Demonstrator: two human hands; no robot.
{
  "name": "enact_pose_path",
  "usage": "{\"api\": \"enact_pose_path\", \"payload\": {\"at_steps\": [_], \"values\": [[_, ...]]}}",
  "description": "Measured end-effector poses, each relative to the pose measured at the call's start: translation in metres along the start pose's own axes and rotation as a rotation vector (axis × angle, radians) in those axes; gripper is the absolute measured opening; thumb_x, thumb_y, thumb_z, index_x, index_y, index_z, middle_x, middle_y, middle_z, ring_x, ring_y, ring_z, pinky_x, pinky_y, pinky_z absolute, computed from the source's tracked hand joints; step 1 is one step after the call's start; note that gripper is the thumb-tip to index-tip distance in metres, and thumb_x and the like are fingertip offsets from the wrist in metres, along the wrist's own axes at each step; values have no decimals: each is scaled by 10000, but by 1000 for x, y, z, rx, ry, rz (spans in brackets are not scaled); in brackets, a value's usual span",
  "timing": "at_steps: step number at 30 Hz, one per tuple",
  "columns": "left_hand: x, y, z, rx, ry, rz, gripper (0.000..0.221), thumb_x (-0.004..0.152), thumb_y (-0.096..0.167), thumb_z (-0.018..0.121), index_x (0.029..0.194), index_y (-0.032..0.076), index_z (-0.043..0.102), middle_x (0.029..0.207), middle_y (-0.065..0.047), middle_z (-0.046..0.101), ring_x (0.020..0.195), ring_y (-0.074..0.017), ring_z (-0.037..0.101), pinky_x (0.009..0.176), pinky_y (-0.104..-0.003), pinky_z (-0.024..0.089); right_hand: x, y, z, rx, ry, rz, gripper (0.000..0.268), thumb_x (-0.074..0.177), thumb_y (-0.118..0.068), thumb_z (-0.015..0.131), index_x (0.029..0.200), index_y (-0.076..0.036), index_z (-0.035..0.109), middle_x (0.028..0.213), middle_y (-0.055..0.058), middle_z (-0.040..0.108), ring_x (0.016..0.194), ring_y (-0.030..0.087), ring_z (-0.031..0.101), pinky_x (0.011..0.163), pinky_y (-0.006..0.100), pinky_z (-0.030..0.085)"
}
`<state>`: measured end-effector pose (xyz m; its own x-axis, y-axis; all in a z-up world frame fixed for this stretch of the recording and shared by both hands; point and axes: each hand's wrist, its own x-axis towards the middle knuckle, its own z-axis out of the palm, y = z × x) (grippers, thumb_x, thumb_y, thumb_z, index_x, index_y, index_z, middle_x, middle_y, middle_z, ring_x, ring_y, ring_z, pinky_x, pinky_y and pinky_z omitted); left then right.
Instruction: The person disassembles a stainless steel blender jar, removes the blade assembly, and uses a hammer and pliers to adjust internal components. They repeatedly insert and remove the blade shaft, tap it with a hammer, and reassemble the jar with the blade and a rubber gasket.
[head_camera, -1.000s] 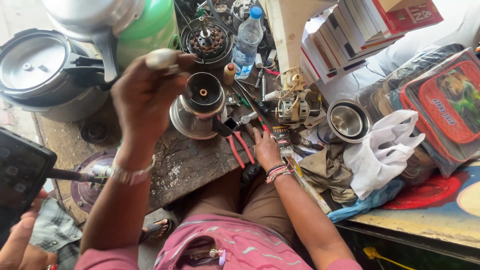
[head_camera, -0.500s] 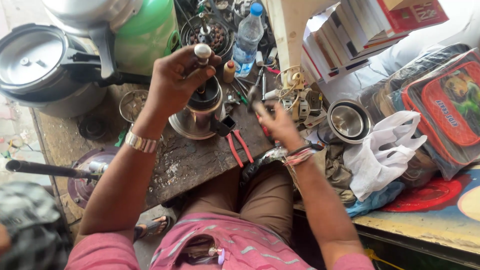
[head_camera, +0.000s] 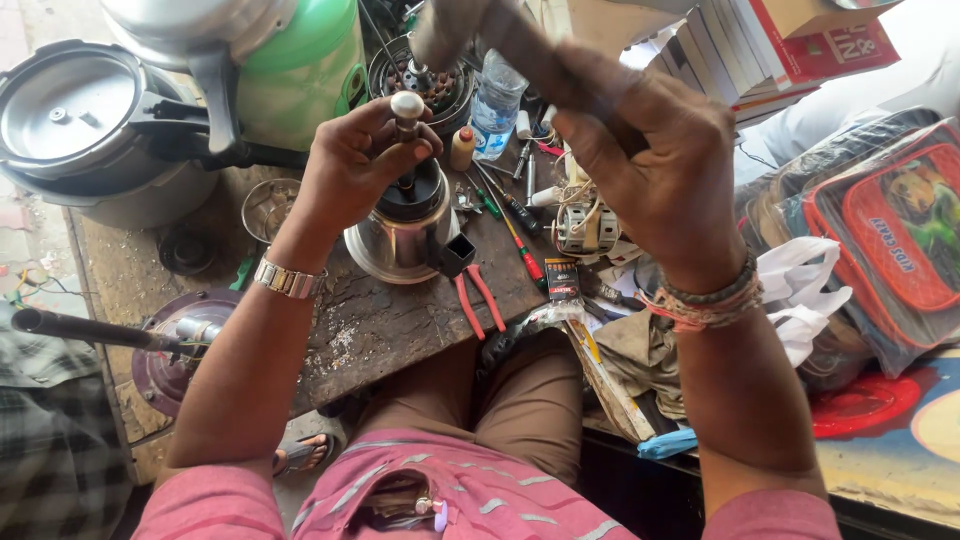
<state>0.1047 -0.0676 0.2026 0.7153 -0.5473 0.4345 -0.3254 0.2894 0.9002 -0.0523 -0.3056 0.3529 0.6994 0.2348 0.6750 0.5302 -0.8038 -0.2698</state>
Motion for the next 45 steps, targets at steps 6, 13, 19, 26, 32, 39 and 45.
{"api": "enact_pose_path", "payload": {"at_steps": [6, 13, 19, 26, 32, 39, 45], "values": [[1, 3, 1, 2, -3, -19, 356, 1004, -5, 699, 1351, -14, 616, 1105, -67, 757, 1070, -119, 711, 987, -288, 583, 22, -11, 6, -41, -174, -53, 420, 1021, -95, 789, 1423, -63, 673, 931, 128, 737, 745, 178, 672, 705, 348, 549], [0, 0, 1, -17, 5, -15, 356, 996, -19, 701, 1341, -25, 614, 1112, -78, 754, 1077, -124, 714, 996, -292, 587, 25, -18, 3, 70, -8, -36, 332, 1112, -106, 766, 1423, -77, 655, 1145, 147, 775, 883, 168, 745, 791, 305, 597], [6, 7, 2, 32, 11, -13, 328, 992, -11, 697, 1314, -19, 628, 1081, -71, 757, 1057, -113, 718, 974, -277, 593, 35, -17, -5, 13, -116, 123, 316, 1023, -115, 752, 1333, -81, 695, 1000, 162, 761, 832, 170, 720, 770, 324, 587], [2, 9, 3, 15, -3, -38, 322, 992, -8, 694, 1308, -25, 632, 1076, -72, 753, 1033, -111, 712, 965, -283, 585, 24, -10, 2, 63, -136, -6, 276, 1073, -157, 745, 1336, -90, 699, 990, 95, 759, 792, 78, 701, 703, 267, 551], [2, 31, 13, 73, 46, -26, 297, 981, 18, 702, 1271, 4, 642, 1129, -81, 767, 1071, -128, 724, 980, -303, 606, -2, -6, 8, 127, -23, 281, 371, 1028, -179, 771, 1375, -96, 673, 810, 8, 707, 635, 39, 546, 536, 240, 399], [-46, 52, 60, 544, -2, 512, 163, 975, -15, 674, 1087, 98, 639, 1252, -95, 740, 1152, -222, 737, 949, -375, 618, -97, 30, 22, 515, 317, 678, 373, 1016, -131, 736, 1372, -79, 636, 879, -27, 706, 610, 4, 506, 519, 181, 379], [-106, -42, 141, 766, -567, 595, 264, 843, 192, 637, 1100, 167, 694, 1113, 6, 686, 1150, -241, 574, 1091, -556, 333, -194, 66, 86, 227, 249, 974, 262, 959, -92, 735, 1219, -61, 714, 930, 3, 710, 719, 44, 557, 588, 223, 463]]}}
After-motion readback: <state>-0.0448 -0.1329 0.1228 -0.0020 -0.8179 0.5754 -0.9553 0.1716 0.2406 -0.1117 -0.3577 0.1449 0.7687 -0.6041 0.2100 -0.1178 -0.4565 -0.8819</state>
